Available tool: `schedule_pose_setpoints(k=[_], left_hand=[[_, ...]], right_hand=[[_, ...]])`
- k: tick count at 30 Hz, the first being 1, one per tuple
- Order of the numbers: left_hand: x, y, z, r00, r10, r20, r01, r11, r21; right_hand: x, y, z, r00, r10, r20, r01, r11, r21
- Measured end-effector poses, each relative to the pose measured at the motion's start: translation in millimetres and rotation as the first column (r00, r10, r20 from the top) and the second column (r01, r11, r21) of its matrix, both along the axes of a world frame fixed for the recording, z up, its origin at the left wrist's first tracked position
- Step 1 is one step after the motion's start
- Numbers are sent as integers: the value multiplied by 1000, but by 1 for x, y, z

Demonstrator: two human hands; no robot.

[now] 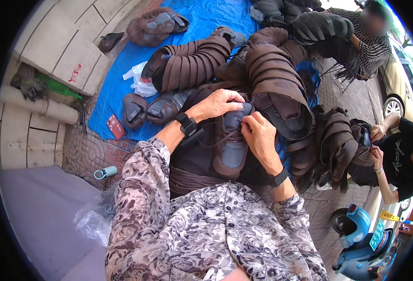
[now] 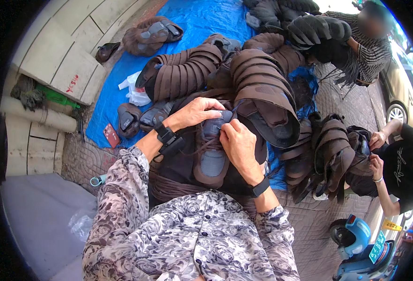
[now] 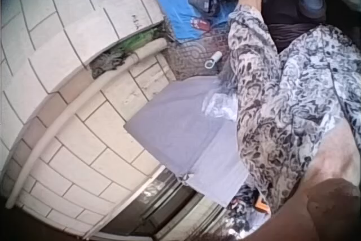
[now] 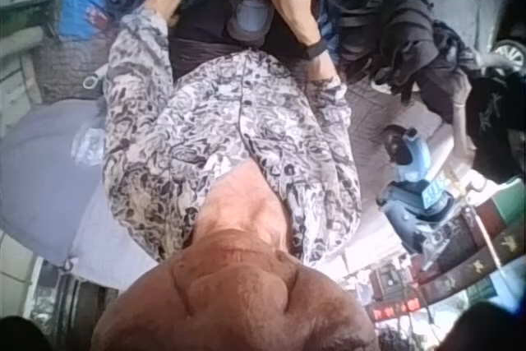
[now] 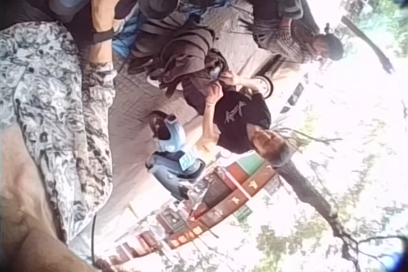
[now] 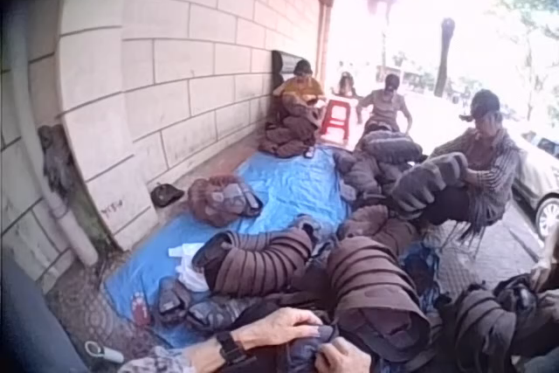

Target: The recorder is lacing brown shoes while seated outdoors with other workers.

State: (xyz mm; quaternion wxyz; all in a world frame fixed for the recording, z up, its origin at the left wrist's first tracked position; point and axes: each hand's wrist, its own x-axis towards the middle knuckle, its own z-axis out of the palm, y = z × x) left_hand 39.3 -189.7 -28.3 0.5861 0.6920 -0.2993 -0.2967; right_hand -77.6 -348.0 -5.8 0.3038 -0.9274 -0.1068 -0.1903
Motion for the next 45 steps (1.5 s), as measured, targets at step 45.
schedule_pose_setpoints(k=[45], left_hand=[[8,-3,15,944,-190,271,99,943,317]], right_hand=[[16,-10,-3,926,277,-256,-177,919,352]])
